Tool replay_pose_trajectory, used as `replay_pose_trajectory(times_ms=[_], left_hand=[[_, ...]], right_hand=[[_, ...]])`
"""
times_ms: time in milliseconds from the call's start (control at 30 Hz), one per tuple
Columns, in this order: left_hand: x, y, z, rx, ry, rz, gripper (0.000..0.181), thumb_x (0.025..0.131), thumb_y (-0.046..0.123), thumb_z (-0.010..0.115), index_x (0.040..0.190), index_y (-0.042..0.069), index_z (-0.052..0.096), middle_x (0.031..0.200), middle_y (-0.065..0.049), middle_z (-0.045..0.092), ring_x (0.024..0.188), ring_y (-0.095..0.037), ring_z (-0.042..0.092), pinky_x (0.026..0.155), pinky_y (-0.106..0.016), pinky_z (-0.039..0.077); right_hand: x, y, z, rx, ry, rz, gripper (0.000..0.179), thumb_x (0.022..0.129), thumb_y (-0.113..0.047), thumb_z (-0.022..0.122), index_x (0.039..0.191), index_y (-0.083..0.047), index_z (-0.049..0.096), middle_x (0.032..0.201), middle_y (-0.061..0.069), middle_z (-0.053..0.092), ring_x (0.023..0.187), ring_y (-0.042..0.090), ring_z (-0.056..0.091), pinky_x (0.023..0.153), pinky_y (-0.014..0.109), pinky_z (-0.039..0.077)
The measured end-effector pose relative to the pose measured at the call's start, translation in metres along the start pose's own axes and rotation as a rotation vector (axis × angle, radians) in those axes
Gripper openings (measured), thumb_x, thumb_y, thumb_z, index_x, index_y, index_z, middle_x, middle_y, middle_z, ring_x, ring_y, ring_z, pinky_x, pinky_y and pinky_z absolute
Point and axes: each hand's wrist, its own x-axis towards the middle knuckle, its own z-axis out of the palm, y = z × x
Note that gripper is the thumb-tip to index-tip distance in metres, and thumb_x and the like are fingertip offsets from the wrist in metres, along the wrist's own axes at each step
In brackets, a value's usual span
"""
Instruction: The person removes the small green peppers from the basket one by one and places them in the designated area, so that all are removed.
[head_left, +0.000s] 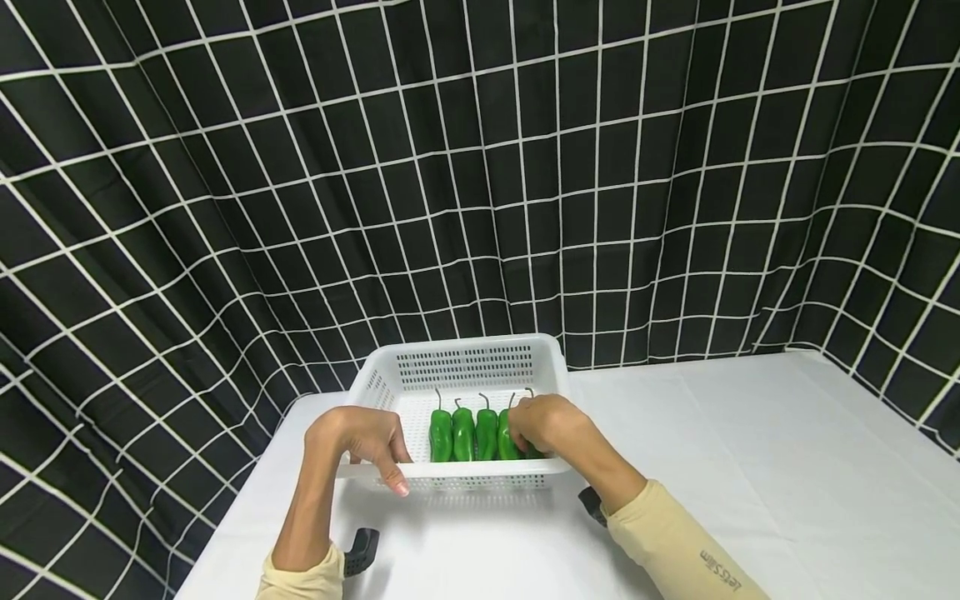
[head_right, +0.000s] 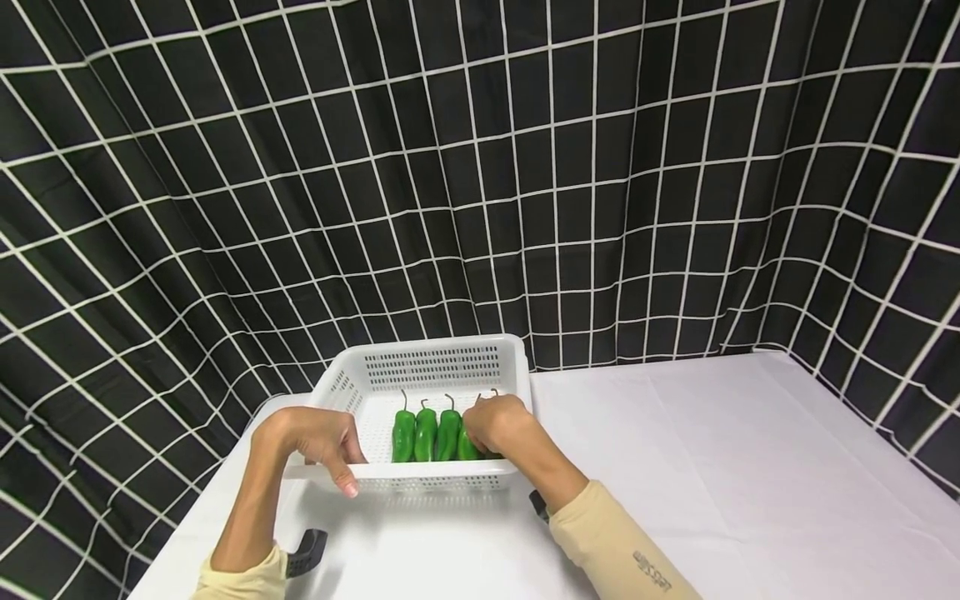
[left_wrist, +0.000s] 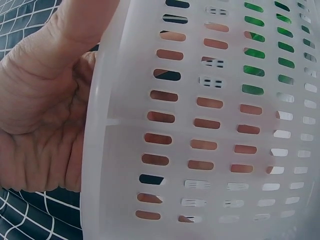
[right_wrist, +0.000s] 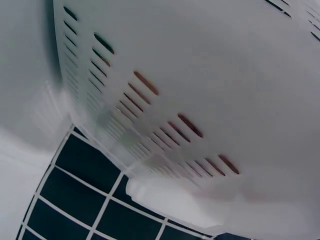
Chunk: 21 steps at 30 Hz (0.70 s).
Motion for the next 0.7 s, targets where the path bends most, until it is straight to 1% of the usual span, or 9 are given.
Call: replay_pose_trajectory(times_ms=[100, 200, 233, 333, 400, 467, 533, 600, 700], left_hand=[[-0.0005, -0.0005, 0.0005, -0.01, -0.001, 0.005, 0.027, 0.078, 0.022, 0.091, 0.101, 0.011, 0.084, 0.076, 0.008, 0.075, 0.068, -0.005, 0.047, 0.053, -0.027, 0.04], [-0.0014, -0.0007, 0.0009, -0.024, 0.0, 0.006, 0.027, 0.077, 0.021, 0.091, 0.1, 0.01, 0.084, 0.072, 0.009, 0.071, 0.065, -0.005, 0.042, 0.051, -0.025, 0.029], [-0.0013, -0.0006, 0.0009, -0.024, 0.001, 0.005, 0.026, 0.077, 0.021, 0.091, 0.1, 0.01, 0.084, 0.071, 0.01, 0.07, 0.065, -0.005, 0.041, 0.051, -0.025, 0.028], [-0.0007, -0.0005, 0.0013, -0.019, 0.004, 0.001, 0.027, 0.077, 0.021, 0.091, 0.1, 0.011, 0.084, 0.074, 0.008, 0.073, 0.067, -0.005, 0.045, 0.053, -0.026, 0.037], [-0.0002, -0.0008, 0.0018, -0.014, 0.004, -0.003, 0.027, 0.077, 0.021, 0.091, 0.101, 0.011, 0.084, 0.079, 0.006, 0.077, 0.07, -0.005, 0.05, 0.056, -0.029, 0.045], [-0.0001, -0.001, 0.0021, -0.011, 0.003, -0.008, 0.027, 0.077, 0.021, 0.091, 0.101, 0.012, 0.084, 0.082, 0.005, 0.078, 0.072, -0.005, 0.053, 0.059, -0.032, 0.05], [-0.0002, -0.0011, 0.0019, -0.01, 0.004, -0.011, 0.027, 0.077, 0.021, 0.092, 0.101, 0.012, 0.085, 0.082, 0.005, 0.078, 0.073, -0.005, 0.053, 0.06, -0.032, 0.051], [-0.0005, -0.0009, 0.0015, -0.012, 0.004, -0.01, 0.026, 0.077, 0.021, 0.091, 0.101, 0.013, 0.085, 0.08, 0.006, 0.077, 0.073, -0.005, 0.052, 0.058, -0.031, 0.049], [-0.0007, -0.0003, 0.0007, -0.015, 0.0, 0.0, 0.026, 0.077, 0.022, 0.091, 0.101, 0.013, 0.085, 0.074, 0.009, 0.072, 0.068, -0.005, 0.046, 0.053, -0.026, 0.039]], right_hand=[[0.0006, -0.0008, 0.0006, -0.048, -0.012, -0.003, 0.03, 0.082, 0.01, 0.075, 0.078, -0.02, 0.074, 0.092, 0.003, 0.068, 0.079, 0.016, 0.057, 0.08, 0.033, 0.057], [0.0027, -0.0032, 0.002, -0.107, -0.026, 0.004, 0.028, 0.081, 0.007, 0.078, 0.083, -0.021, 0.078, 0.098, 0.004, 0.073, 0.084, 0.017, 0.064, 0.087, 0.035, 0.06], [0.0035, -0.0036, 0.0027, -0.123, -0.03, 0.007, 0.028, 0.08, 0.006, 0.078, 0.084, -0.022, 0.08, 0.101, 0.005, 0.074, 0.087, 0.017, 0.066, 0.089, 0.036, 0.061], [0.0047, -0.0044, 0.0044, -0.141, -0.039, 0.013, 0.026, 0.08, 0.003, 0.08, 0.087, -0.021, 0.081, 0.105, 0.007, 0.075, 0.091, 0.019, 0.07, 0.091, 0.037, 0.061], [0.0049, -0.0048, 0.0046, -0.146, -0.036, 0.006, 0.024, 0.08, 0.002, 0.08, 0.086, -0.021, 0.081, 0.103, 0.007, 0.075, 0.089, 0.019, 0.069, 0.09, 0.036, 0.061], [0.0051, -0.0051, 0.0049, -0.146, -0.032, -0.002, 0.022, 0.08, 0.0, 0.08, 0.084, -0.021, 0.08, 0.1, 0.006, 0.074, 0.085, 0.017, 0.067, 0.089, 0.036, 0.061], [0.0049, -0.0054, 0.0047, -0.146, -0.022, -0.011, 0.02, 0.08, -0.001, 0.081, 0.081, -0.021, 0.079, 0.096, 0.005, 0.072, 0.081, 0.016, 0.063, 0.087, 0.035, 0.061], [0.0049, -0.0055, 0.0047, -0.14, -0.012, -0.013, 0.018, 0.08, -0.003, 0.081, 0.079, -0.021, 0.078, 0.092, 0.003, 0.071, 0.078, 0.015, 0.059, 0.085, 0.034, 0.06], [0.0036, -0.0055, 0.0034, -0.14, 0.003, -0.015, 0.013, 0.081, -0.01, 0.08, 0.079, -0.022, 0.078, 0.089, 0.002, 0.071, 0.074, 0.014, 0.056, 0.084, 0.034, 0.059]])
